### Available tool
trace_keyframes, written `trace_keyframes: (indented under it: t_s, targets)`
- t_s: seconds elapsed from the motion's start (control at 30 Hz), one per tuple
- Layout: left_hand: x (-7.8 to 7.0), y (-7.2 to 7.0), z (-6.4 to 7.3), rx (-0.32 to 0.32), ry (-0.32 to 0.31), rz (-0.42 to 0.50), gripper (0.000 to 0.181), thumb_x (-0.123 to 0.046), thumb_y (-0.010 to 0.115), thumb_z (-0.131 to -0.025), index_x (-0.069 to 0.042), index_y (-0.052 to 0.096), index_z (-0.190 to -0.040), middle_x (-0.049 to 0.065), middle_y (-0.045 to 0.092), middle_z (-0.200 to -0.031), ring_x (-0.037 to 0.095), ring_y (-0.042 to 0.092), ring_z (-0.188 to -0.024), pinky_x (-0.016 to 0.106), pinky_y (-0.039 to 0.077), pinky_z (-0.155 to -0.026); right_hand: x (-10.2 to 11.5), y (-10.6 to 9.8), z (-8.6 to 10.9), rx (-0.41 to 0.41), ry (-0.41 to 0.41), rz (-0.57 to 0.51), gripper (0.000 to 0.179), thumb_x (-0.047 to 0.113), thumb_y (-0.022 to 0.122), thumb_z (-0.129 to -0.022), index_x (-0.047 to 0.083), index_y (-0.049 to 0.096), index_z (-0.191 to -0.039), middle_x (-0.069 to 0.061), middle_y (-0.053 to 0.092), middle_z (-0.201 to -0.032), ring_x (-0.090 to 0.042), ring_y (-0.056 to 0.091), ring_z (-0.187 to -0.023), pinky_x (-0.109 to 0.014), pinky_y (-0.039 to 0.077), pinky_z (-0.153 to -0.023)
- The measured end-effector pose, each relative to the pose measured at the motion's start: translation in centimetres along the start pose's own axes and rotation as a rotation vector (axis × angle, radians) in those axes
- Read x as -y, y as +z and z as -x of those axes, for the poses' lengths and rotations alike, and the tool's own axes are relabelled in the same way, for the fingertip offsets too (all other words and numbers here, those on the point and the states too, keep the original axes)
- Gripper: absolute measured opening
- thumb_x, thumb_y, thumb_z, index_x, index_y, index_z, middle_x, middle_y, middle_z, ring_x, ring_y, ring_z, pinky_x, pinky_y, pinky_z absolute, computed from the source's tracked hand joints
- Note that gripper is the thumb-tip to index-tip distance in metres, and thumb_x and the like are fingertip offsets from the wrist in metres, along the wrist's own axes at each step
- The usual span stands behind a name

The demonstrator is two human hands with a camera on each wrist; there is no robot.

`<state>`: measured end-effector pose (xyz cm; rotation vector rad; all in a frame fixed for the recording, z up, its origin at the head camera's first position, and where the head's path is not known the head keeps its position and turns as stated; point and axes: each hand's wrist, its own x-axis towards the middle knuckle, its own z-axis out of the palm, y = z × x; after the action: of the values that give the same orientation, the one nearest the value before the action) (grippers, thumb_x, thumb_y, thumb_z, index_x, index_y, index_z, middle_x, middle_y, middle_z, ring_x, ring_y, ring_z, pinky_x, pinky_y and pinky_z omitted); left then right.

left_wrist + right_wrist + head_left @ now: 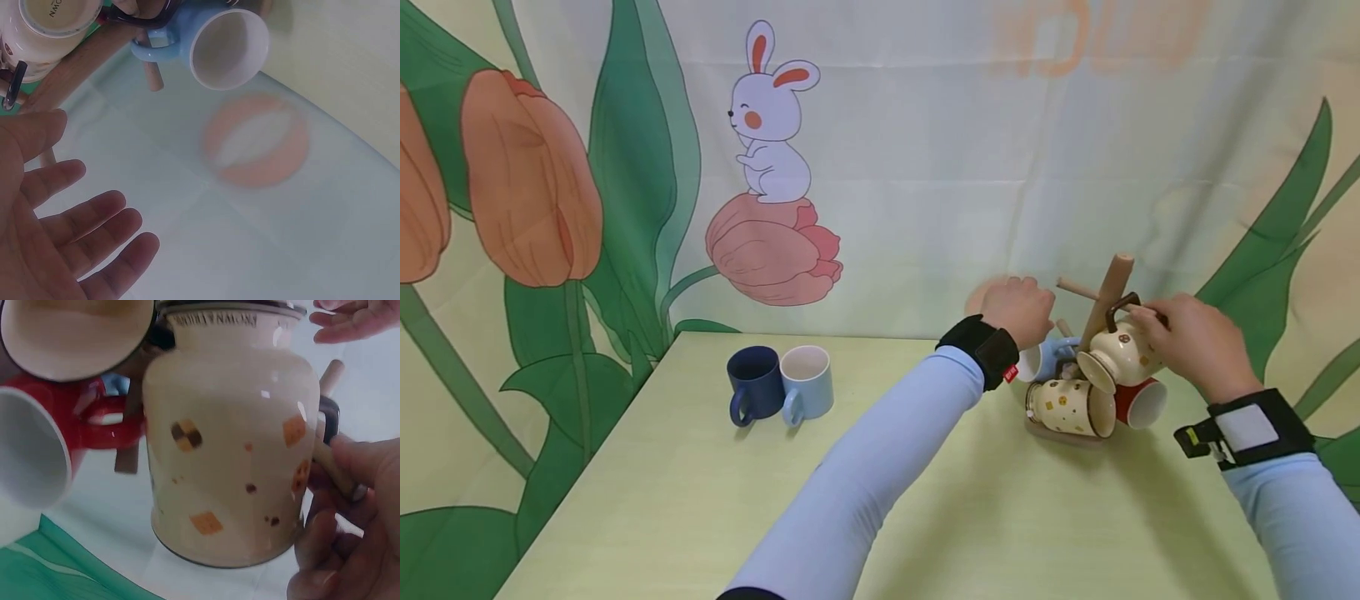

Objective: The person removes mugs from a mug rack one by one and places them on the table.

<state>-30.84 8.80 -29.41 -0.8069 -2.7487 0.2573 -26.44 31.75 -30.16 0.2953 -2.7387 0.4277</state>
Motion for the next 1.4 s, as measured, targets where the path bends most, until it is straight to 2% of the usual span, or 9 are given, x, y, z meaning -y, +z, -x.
trace_keyframes:
  t_s: [0.23, 0.4, 0.5, 0.63, 0.97, 1.07, 1.17, 1.27, 1.4]
  targets:
    - [0.2, 0.1, 0.2, 0.016, 0.004, -0.010, 0.034, -0.043, 0.053, -0.102, -0.022, 0.065, -0.126, -0.003, 0.064, -0.116, 0.013, 0.059, -0.107, 0.027, 0.048, -0.089, 0.3, 1.1, 1.9, -0.200, 0.104, -0.103, 0.052, 0.043, 0.058, -0.099, -0.005, 0.066, -0.119, -0.026, 0.060, -0.095, -0.039, 0.053, -0.089, -0.048, 0.041, -0.060]
    - [0.5, 0.2, 0.4, 0.027, 0.000, -0.020, 0.035, -0.043, 0.052, -0.102, -0.022, 0.064, -0.128, -0.003, 0.063, -0.118, 0.013, 0.059, -0.109, 0.027, 0.048, -0.089, 0.7, 1.4, 3.1, -0.314, 0.242, -0.193, 0.076, 0.051, 0.056, -0.097, -0.012, 0.048, -0.138, -0.040, 0.050, -0.125, -0.054, 0.044, -0.116, -0.065, 0.036, -0.088]
    - [0.6, 0.3, 0.5, 0.026, -0.005, -0.012, 0.034, -0.042, 0.053, -0.102, -0.022, 0.065, -0.127, -0.003, 0.063, -0.118, 0.014, 0.059, -0.108, 0.028, 0.049, -0.088, 0.8, 1.5, 3.7, -0.258, 0.344, -0.281, 0.088, 0.056, 0.051, -0.098, -0.013, 0.028, -0.148, -0.043, 0.034, -0.143, -0.058, 0.030, -0.132, -0.070, 0.026, -0.102]
    - [0.8, 0.5, 0.5, 0.018, -0.012, -0.002, 0.033, -0.042, 0.054, -0.101, -0.022, 0.066, -0.124, -0.002, 0.064, -0.117, 0.015, 0.059, -0.107, 0.029, 0.050, -0.086, 0.5, 2.1, 4.5, -0.171, 0.485, -0.392, 0.096, 0.059, 0.044, -0.098, -0.013, 0.010, -0.152, -0.044, 0.023, -0.148, -0.060, 0.027, -0.134, -0.072, 0.027, -0.101]
    - [1.2, 0.8, 0.6, 0.014, -0.033, 0.003, 0.031, -0.043, 0.057, -0.100, -0.022, 0.068, -0.120, -0.002, 0.065, -0.114, 0.016, 0.061, -0.103, 0.030, 0.049, -0.086, 0.0, 4.3, 5.5, -0.026, 0.668, -0.588, 0.103, 0.067, 0.030, -0.097, -0.016, 0.000, -0.149, -0.042, 0.016, -0.151, -0.057, 0.033, -0.132, -0.066, 0.031, -0.103]
    - [1.3, 0.7, 0.8, 0.018, -0.035, 0.011, 0.032, -0.043, 0.057, -0.100, -0.022, 0.068, -0.121, -0.001, 0.065, -0.114, 0.016, 0.061, -0.103, 0.029, 0.049, -0.086, 0.0, 4.8, 5.4, -0.001, 0.683, -0.649, 0.105, 0.070, 0.028, -0.095, -0.016, 0.004, -0.150, -0.042, 0.018, -0.151, -0.056, 0.041, -0.128, -0.060, 0.040, -0.100]
    - [1.3, 0.7, 0.8, 0.013, -0.032, 0.015, 0.031, -0.042, 0.057, -0.100, -0.022, 0.068, -0.120, -0.001, 0.065, -0.114, 0.016, 0.060, -0.104, 0.029, 0.048, -0.088, 0.2, 5.3, 5.1, 0.024, 0.695, -0.721, 0.107, 0.073, 0.029, -0.093, -0.016, 0.014, -0.150, -0.040, 0.030, -0.147, -0.051, 0.049, -0.121, -0.042, 0.054, -0.083]
    - [1.4, 0.8, 0.9, 0.003, -0.029, 0.021, 0.030, -0.041, 0.057, -0.100, -0.021, 0.068, -0.118, -0.001, 0.065, -0.113, 0.016, 0.060, -0.104, 0.029, 0.048, -0.089, 0.2, 5.8, 4.8, 0.057, 0.680, -0.778, 0.103, 0.074, 0.031, -0.092, -0.014, 0.029, -0.147, -0.036, 0.041, -0.141, -0.041, 0.056, -0.112, -0.026, 0.054, -0.068]
    - [1.6, 1.0, 0.9, -0.006, -0.034, 0.029, 0.029, -0.041, 0.058, -0.099, -0.020, 0.068, -0.116, -0.001, 0.065, -0.111, 0.016, 0.061, -0.103, 0.029, 0.049, -0.087, 0.2, 6.1, 4.6, 0.096, 0.658, -0.839, 0.098, 0.074, 0.034, -0.092, -0.010, 0.038, -0.142, -0.027, 0.055, -0.126, -0.025, 0.063, -0.095, -0.030, 0.055, -0.074]
